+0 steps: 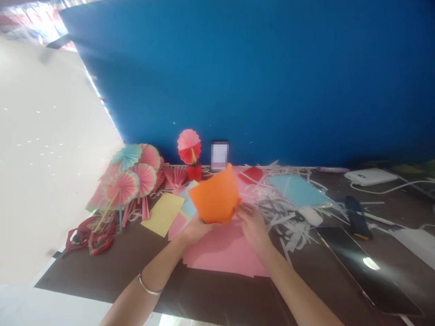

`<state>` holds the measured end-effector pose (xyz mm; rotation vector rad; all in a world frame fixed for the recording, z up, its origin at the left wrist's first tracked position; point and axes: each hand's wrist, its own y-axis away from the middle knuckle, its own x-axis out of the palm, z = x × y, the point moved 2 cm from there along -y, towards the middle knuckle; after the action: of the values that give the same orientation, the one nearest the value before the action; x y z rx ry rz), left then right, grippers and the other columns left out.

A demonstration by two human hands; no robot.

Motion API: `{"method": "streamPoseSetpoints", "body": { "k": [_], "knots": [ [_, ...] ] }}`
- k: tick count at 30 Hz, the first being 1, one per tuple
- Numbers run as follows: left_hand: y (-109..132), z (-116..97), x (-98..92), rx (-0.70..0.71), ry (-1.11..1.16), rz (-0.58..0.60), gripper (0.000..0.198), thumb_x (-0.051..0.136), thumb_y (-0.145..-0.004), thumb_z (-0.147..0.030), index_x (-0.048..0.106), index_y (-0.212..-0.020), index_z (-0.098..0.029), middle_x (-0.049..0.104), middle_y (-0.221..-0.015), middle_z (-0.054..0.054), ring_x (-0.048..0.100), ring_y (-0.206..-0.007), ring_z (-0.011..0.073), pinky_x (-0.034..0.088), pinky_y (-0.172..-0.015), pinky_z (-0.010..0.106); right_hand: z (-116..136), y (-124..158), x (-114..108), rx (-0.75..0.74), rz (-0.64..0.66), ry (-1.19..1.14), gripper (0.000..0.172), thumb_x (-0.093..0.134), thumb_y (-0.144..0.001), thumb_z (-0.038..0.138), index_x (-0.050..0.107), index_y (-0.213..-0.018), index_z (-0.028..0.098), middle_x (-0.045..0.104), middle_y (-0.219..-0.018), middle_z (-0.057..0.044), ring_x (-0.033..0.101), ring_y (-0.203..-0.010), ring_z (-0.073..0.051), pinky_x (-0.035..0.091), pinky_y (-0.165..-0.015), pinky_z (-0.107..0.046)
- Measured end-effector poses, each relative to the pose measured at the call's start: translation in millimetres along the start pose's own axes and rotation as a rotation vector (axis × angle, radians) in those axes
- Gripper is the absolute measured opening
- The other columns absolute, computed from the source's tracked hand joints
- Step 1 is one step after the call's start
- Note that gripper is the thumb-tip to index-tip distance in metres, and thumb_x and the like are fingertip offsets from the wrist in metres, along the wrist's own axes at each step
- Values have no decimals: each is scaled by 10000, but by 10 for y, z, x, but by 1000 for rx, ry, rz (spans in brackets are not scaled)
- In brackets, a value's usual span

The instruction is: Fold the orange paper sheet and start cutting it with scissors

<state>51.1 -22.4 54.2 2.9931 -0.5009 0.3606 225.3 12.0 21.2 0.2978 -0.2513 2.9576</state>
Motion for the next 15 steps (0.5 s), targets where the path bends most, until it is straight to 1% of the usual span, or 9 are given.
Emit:
{"method": "streamPoseSetpoints", "body": {
  "k": [2, 4, 6, 9, 11, 13, 14, 15],
  "knots": [
    [-10, 32, -8, -6, 22, -15, 542, 738, -642, -199, 578, -1160, -184, 590, -1191, 125, 514, -1120, 314, 412, -945, 452, 34, -12, -11, 27, 54, -33, 205, 664, -694, 374, 624, -808, 208, 691, -838, -67, 649, -798, -230, 522, -692, -381],
    [-13, 49, -6, -12, 63, -18, 541, 744, -638, -210, 578, -1152, -165, 603, -1168, 131, 537, -1087, 302, 422, -937, 450, 58, -16, -30, 53, 54, -66, 197, 648, -707, 376, 645, -810, 208, 693, -903, -76, 641, -855, -237, 517, -737, -391],
    [-10, 48, 2, -29, 146, -38, 506, 734, -659, -242, 583, -1135, -168, 610, -1163, 121, 547, -1082, 287, 429, -939, 433, 67, -9, -56, 84, -15, -91, 200, 662, -692, 364, 661, -807, 201, 695, -911, -71, 638, -870, -236, 512, -753, -385],
    [-14, 37, -12, -52, 310, -123, 411, 674, -727, -333, 592, -1110, -211, 603, -1192, 83, 535, -1124, 261, 435, -951, 389, 67, 10, -77, 151, -114, -103, 216, 704, -652, 331, 685, -815, 192, 699, -871, -51, 641, -837, -215, 506, -756, -358],
    [-41, 58, -61, -52, 388, -197, 384, 649, -748, -366, 594, -1103, -231, 613, -1178, 68, 543, -1118, 249, 452, -928, 374, 72, 14, -80, 168, -129, -111, 230, 722, -640, 332, 691, -822, 195, 699, -870, -43, 643, -815, -202, 504, -754, -346],
    [-94, 111, -157, -50, 405, -273, 364, 667, -735, -342, 607, -1075, -230, 642, -1119, 68, 579, -1059, 242, 481, -871, 362, 86, 6, -86, 158, -109, -140, 246, 716, -653, 373, 687, -824, 198, 697, -876, -44, 645, -800, -201, 505, -743, -349],
    [-128, 144, -217, -53, 392, -295, 346, 682, -719, -319, 620, -1046, -221, 660, -1074, 68, 601, -1009, 235, 494, -831, 349, 98, -2, -96, 148, -104, -158, 257, 708, -658, 398, 683, -819, 200, 696, -869, -43, 645, -789, -203, 507, -731, -352],
    [-165, 172, -277, -52, 369, -279, 320, 691, -707, -299, 636, -1005, -196, 677, -1016, 76, 623, -948, 225, 503, -786, 329, 111, -11, -111, 139, -109, -169, 269, 700, -662, 422, 678, -817, 203, 695, -857, -40, 644, -777, -206, 508, -716, -355]
  ]
}}
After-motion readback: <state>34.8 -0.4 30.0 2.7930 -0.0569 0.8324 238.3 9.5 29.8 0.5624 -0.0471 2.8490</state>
